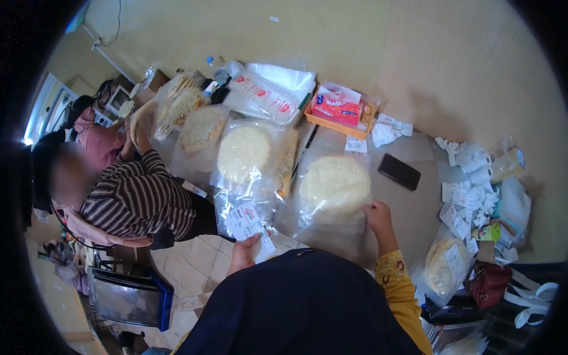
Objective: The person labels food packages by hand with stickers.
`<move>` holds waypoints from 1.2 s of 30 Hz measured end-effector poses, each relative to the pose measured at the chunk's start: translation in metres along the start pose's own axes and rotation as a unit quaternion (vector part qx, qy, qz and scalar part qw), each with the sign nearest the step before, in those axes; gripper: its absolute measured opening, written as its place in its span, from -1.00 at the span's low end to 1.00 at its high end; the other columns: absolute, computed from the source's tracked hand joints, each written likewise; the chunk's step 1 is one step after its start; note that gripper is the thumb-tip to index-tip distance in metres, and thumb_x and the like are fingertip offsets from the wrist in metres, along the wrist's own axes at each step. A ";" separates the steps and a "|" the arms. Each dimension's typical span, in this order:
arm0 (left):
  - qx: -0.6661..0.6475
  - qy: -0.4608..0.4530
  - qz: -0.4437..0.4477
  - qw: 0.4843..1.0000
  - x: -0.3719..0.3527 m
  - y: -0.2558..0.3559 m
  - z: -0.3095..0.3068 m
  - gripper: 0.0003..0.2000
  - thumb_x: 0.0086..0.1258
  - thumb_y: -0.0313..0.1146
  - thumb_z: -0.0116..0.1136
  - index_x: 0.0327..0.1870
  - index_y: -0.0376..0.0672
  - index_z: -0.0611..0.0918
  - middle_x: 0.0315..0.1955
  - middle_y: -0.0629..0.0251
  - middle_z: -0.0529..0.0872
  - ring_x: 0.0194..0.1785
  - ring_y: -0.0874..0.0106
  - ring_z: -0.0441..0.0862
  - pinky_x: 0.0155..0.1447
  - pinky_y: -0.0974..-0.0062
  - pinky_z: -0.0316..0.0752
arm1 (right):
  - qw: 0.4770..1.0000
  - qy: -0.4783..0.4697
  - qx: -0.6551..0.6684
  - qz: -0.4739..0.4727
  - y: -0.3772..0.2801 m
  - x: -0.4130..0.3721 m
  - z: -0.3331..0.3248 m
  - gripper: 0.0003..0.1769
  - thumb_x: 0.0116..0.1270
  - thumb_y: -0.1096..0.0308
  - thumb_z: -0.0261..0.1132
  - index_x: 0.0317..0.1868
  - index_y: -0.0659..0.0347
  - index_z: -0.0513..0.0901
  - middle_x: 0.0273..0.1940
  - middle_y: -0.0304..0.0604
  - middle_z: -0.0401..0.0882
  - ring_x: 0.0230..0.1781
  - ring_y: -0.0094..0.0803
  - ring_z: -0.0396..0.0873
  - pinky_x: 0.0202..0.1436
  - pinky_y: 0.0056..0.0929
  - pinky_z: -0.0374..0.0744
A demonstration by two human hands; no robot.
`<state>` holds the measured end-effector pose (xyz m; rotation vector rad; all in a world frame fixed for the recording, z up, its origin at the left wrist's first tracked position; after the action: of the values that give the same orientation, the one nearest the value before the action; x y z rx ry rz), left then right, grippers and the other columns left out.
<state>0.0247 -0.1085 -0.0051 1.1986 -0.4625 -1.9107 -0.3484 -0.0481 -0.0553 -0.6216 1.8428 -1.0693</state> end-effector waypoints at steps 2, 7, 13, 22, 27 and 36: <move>0.015 -0.014 0.000 1.000 0.006 -0.004 -0.001 -0.71 0.21 -0.57 -0.03 -0.02 -0.41 0.47 -0.23 0.02 0.64 -0.14 0.23 0.59 0.01 0.34 0.47 | 0.975 -0.030 0.221 0.013 -0.018 -0.004 0.010 -0.85 0.17 0.39 0.12 -0.29 0.26 0.54 -0.33 -0.14 0.52 -0.36 -0.32 0.55 -0.36 -0.30 0.59; 0.017 -0.019 0.000 1.000 0.009 -0.008 0.001 -0.72 0.23 -0.56 -0.05 -0.03 -0.40 0.48 -0.23 0.03 0.64 -0.17 0.24 0.59 -0.01 0.35 0.48 | 0.875 -0.124 0.467 -0.040 -0.057 0.001 0.029 -0.80 0.21 0.46 0.00 -0.18 0.33 0.47 -0.15 -0.04 0.50 -0.16 -0.08 0.56 -0.13 -0.08 0.59; 0.001 0.006 -0.004 1.000 0.006 -0.004 0.001 -0.71 0.22 -0.57 -0.05 -0.02 -0.41 0.48 -0.23 0.04 0.64 -0.16 0.22 0.60 -0.01 0.29 0.50 | 0.904 -0.136 0.403 -0.044 -0.064 -0.021 0.038 -0.81 0.15 0.51 -0.02 -0.25 0.41 0.44 -0.16 0.04 0.49 -0.20 -0.02 0.57 -0.13 -0.06 0.59; -0.025 0.023 0.019 0.999 0.006 -0.001 -0.032 -0.66 0.19 -0.60 -0.06 0.04 -0.41 0.43 -0.13 0.05 0.60 -0.07 0.19 0.59 0.01 0.25 0.50 | 0.943 -0.096 -0.293 0.124 0.011 -0.014 -0.001 -0.74 0.08 0.28 0.21 -0.34 0.35 0.53 -0.44 -0.03 0.56 -0.35 -0.24 0.60 -0.30 -0.36 0.57; -0.037 0.020 0.033 0.999 0.006 0.024 -0.062 -0.63 0.18 -0.61 -0.07 0.07 -0.39 0.40 -0.10 0.07 0.59 -0.05 0.17 0.57 0.02 0.23 0.49 | 0.854 0.187 -0.430 -0.226 -0.101 -0.015 0.013 -0.73 0.06 0.24 0.28 -0.40 0.31 0.56 -0.36 0.04 0.58 -0.34 -0.10 0.57 -0.26 -0.33 0.52; 0.031 -0.009 0.026 0.999 0.022 0.099 -0.116 -0.62 0.13 -0.63 0.00 0.04 -0.40 0.42 -0.14 0.08 0.60 -0.07 0.20 0.58 0.01 0.29 0.47 | 0.975 -0.221 0.016 0.008 -0.083 0.015 0.280 -0.66 0.24 0.13 0.22 -0.30 0.31 0.54 -0.44 -0.17 0.56 -0.52 -0.44 0.56 -0.48 -0.52 0.55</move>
<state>0.1645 -0.1728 -0.0081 1.1982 -0.5607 -1.8761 -0.1101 -0.2187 -0.0548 -0.7555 1.4383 -0.8649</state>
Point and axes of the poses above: each hand's wrist, its own x-axis towards the middle knuckle, its own z-axis out of the palm, y = z × x, the point moved 8 cm from there along x, towards the middle knuckle
